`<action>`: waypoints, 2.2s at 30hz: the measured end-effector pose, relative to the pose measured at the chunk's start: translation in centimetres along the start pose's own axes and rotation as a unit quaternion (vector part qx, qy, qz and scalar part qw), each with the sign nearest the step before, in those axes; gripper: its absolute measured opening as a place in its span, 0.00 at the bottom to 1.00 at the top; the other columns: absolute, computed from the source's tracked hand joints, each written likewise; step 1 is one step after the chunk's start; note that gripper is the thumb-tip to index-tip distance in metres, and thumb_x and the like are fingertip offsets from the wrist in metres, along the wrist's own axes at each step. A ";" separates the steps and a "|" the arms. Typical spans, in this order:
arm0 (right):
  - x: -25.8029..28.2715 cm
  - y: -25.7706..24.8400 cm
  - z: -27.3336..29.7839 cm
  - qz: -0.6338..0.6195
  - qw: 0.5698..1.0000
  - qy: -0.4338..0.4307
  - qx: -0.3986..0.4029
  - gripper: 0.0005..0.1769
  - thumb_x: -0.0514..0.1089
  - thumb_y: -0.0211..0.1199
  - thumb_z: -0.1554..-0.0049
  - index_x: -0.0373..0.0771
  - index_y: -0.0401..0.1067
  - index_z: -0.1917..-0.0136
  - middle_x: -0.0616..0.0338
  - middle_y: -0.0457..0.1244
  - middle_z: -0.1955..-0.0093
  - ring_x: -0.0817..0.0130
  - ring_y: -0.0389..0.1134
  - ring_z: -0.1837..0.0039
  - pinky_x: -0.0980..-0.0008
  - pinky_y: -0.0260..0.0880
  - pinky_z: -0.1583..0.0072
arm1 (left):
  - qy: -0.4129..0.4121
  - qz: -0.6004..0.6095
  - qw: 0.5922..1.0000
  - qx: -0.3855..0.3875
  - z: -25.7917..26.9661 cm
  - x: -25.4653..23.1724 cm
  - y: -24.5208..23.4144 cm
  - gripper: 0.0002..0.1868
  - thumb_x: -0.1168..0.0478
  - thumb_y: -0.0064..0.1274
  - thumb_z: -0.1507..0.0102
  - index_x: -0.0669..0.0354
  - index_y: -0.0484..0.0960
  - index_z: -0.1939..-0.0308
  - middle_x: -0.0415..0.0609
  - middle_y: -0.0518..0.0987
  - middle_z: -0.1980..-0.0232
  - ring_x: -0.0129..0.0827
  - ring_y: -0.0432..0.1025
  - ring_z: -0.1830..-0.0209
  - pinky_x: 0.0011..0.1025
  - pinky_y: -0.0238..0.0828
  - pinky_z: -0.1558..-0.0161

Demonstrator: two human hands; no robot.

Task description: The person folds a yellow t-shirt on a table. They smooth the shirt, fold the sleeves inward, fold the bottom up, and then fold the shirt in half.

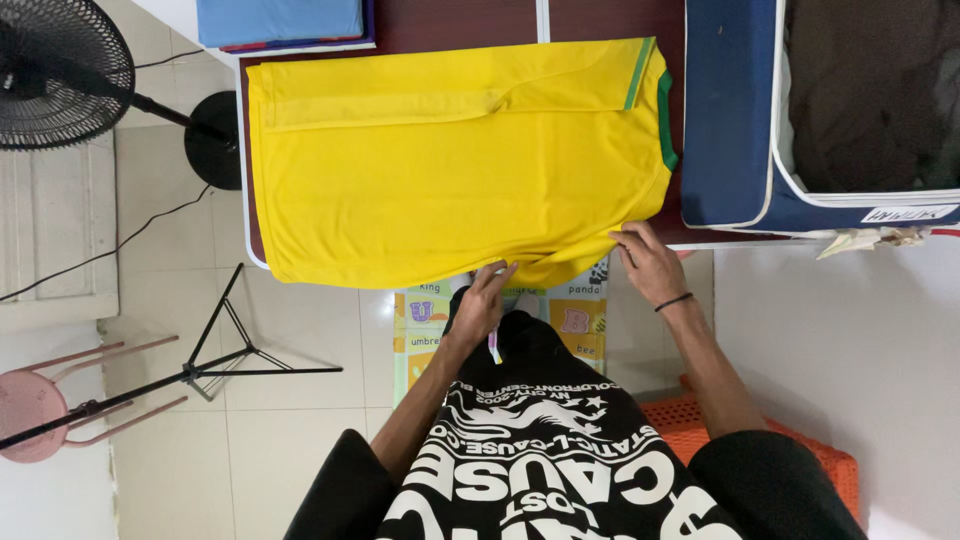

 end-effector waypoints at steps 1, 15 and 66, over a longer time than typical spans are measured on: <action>-0.2 -0.2 -0.5 -0.004 1.000 -0.001 -0.003 0.12 0.38 0.65 0.39 0.40 0.77 0.41 0.58 0.65 0.39 0.60 0.73 0.51 0.63 0.76 0.48 | 0.013 -0.016 1.000 -0.007 -0.5 0.0 -0.3 0.31 0.80 0.46 0.41 0.62 0.76 0.33 0.60 0.73 0.36 0.57 0.73 0.41 0.42 0.75 0.44; -2.8 0.3 -6.6 0.027 0.998 0.023 0.049 0.20 0.38 0.62 0.39 0.41 0.68 0.34 0.51 0.63 0.42 0.51 0.68 0.43 0.56 0.71 0.44 | -0.014 -0.188 0.978 0.089 -8.0 4.3 -0.5 0.36 0.70 0.54 0.41 0.50 0.71 0.27 0.53 0.68 0.30 0.47 0.69 0.36 0.45 0.68 0.35; -8.1 6.1 -5.9 -0.022 0.962 0.271 0.003 0.16 0.47 0.66 0.42 0.37 0.74 0.43 0.51 0.70 0.56 0.51 0.72 0.51 0.53 0.71 0.46 | 0.025 -0.293 0.956 -0.012 -12.5 9.0 1.9 0.13 0.61 0.52 0.37 0.42 0.79 0.49 0.43 0.79 0.39 0.39 0.72 0.36 0.43 0.68 0.39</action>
Point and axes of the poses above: each hand's wrist, its own z-axis away from the middle knuckle, its own y-axis out of the palm, x = y × z, the point moved 4 cm from there along -z, towards the middle knuckle
